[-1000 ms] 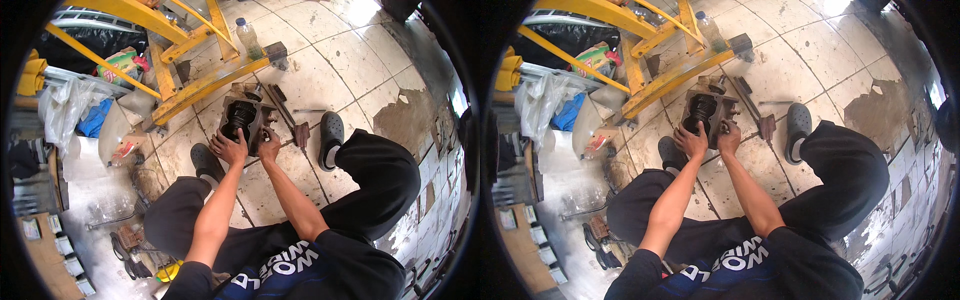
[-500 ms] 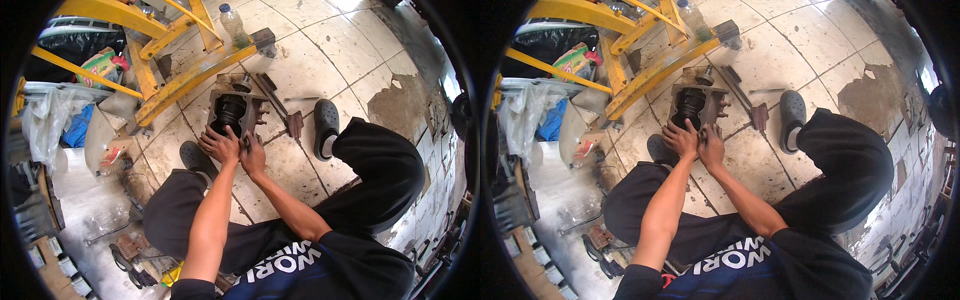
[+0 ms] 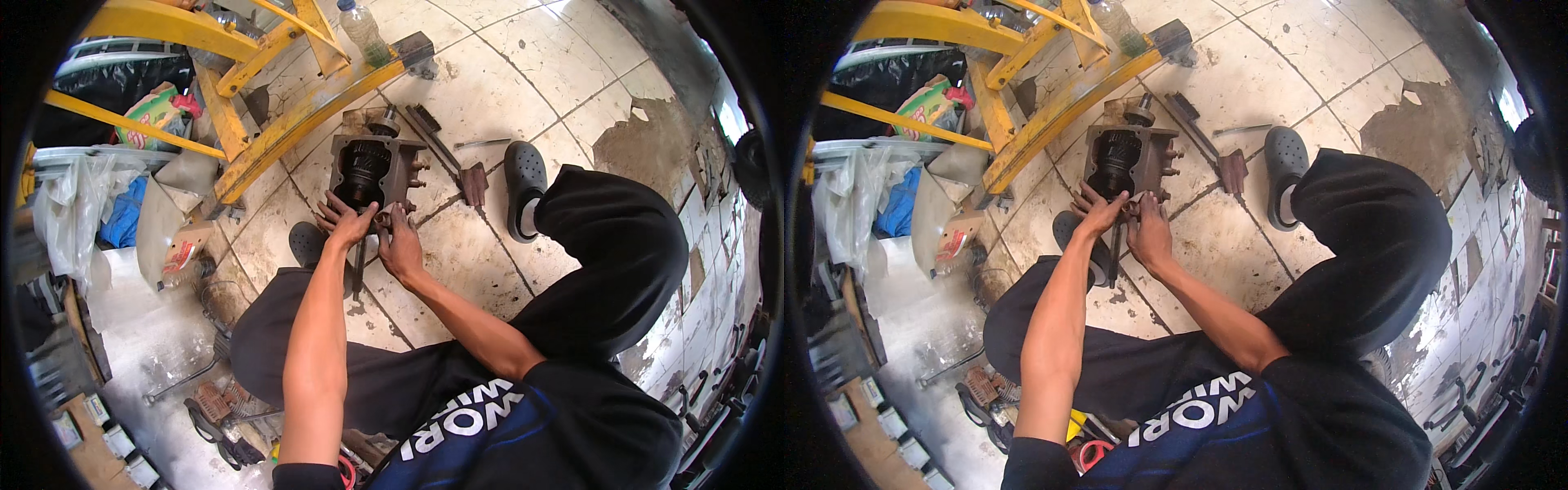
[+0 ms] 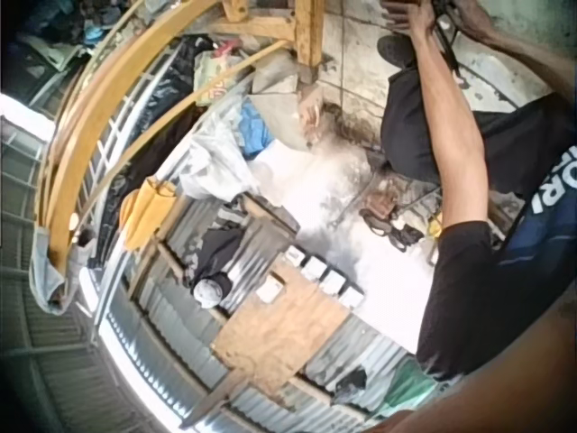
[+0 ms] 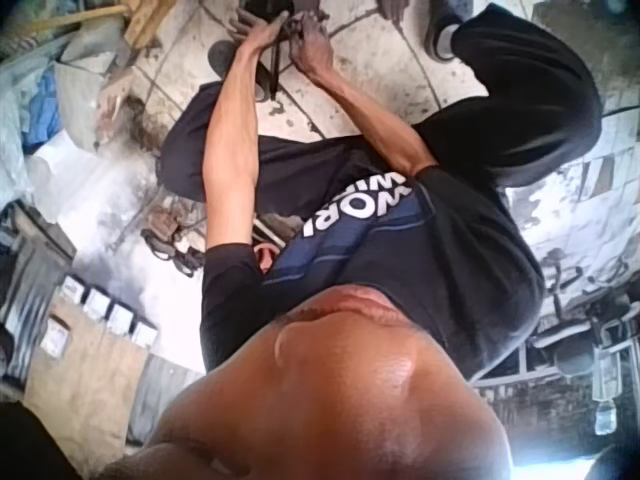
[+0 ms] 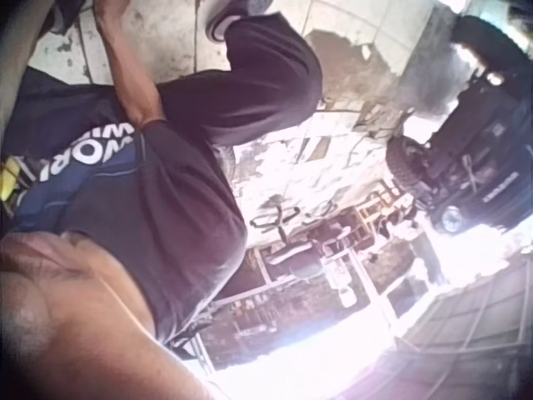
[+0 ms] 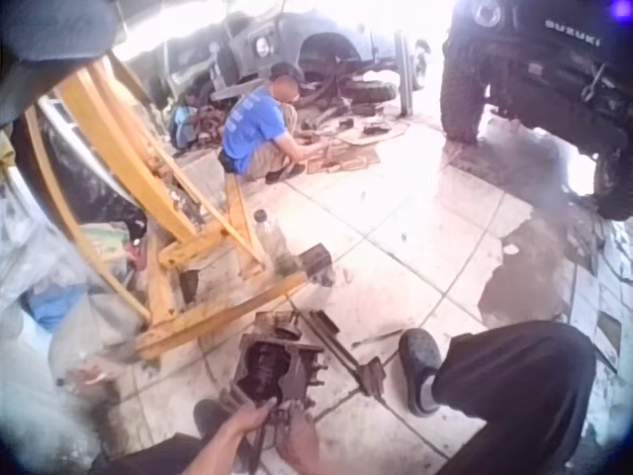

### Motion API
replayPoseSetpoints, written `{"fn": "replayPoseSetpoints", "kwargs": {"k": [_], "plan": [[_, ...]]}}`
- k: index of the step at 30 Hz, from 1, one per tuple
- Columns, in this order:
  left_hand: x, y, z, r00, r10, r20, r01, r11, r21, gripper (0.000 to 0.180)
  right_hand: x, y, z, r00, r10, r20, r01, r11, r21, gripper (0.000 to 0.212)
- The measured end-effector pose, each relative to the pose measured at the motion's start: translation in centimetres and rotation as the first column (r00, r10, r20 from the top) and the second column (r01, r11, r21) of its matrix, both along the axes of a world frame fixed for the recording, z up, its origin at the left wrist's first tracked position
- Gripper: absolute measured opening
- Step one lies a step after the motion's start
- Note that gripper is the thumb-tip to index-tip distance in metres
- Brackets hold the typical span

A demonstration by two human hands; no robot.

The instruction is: The person sits on the floor and cleans a mechanical engine part using a rag. They wipe the exterior and interior surfaces of the part, occasionally turning it over to access different areas.

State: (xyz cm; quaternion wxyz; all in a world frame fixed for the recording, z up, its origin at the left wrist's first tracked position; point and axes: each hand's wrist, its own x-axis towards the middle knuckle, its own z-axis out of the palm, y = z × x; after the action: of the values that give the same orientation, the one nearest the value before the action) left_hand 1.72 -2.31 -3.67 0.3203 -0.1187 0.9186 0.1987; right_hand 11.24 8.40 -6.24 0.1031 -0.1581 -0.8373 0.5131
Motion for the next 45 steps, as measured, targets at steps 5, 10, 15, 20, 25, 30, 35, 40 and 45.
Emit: {"fn": "replayPoseSetpoints", "kwargs": {"k": [5, 10, 15, 20, 25, 30, 35, 40, 45], "plan": [[-0.4, -1.1, -0.9, 0.993, -0.107, -0.045, 0.104, 0.993, -0.064, 0.133, -0.9, -0.8, 0.5, 0.997, -0.078, -0.016, 0.077, 0.996, -0.048, 0.049], [-0.3, -0.8, -0.9, 0.986, -0.155, -0.067, 0.146, 0.981, -0.126, 0.136, -2.7, 0.0, 1.1, 0.984, -0.072, 0.162, 0.115, 0.955, -0.275, 0.067], [-0.1, -0.5, -0.5, 0.988, -0.101, -0.116, 0.097, 0.995, -0.037, 0.143, -0.6, -1.2, 2.2, 0.991, -0.016, 0.136, 0.033, 0.992, -0.122, 0.079], [0.2, -1.3, 0.0, 0.984, -0.118, -0.137, 0.118, 0.993, -0.004, 0.140, -1.0, -0.1, 1.5, 0.984, 0.011, 0.179, 0.040, 0.959, -0.281, 0.087], [0.8, -0.7, 2.0, 0.988, -0.141, -0.067, 0.126, 0.974, -0.187, 0.135, -2.5, 1.0, 2.0, 0.964, -0.019, 0.264, 0.086, 0.966, -0.244, 0.094], [1.8, 2.3, 4.2, 0.991, -0.131, -0.014, 0.123, 0.958, -0.259, 0.140, -4.3, 3.4, 2.5, 0.939, -0.002, 0.345, 0.073, 0.978, -0.194, 0.073], [2.7, 2.9, 1.3, 0.921, -0.157, -0.357, 0.061, 0.962, -0.267, 0.130, -5.8, 4.1, 1.6, 0.872, 0.006, 0.490, 0.045, 0.995, -0.092, 0.064], [2.6, 3.7, 1.8, 0.936, -0.123, -0.331, 0.049, 0.974, -0.222, 0.127, -5.6, 6.2, 0.9, 0.888, 0.134, 0.440, -0.086, 0.988, -0.127, 0.058], [2.8, 4.5, 3.4, 0.957, -0.075, -0.280, 0.009, 0.973, -0.229, 0.128, -5.5, 7.1, 1.5, 0.877, 0.231, 0.421, -0.204, 0.973, -0.108, 0.058]]}}
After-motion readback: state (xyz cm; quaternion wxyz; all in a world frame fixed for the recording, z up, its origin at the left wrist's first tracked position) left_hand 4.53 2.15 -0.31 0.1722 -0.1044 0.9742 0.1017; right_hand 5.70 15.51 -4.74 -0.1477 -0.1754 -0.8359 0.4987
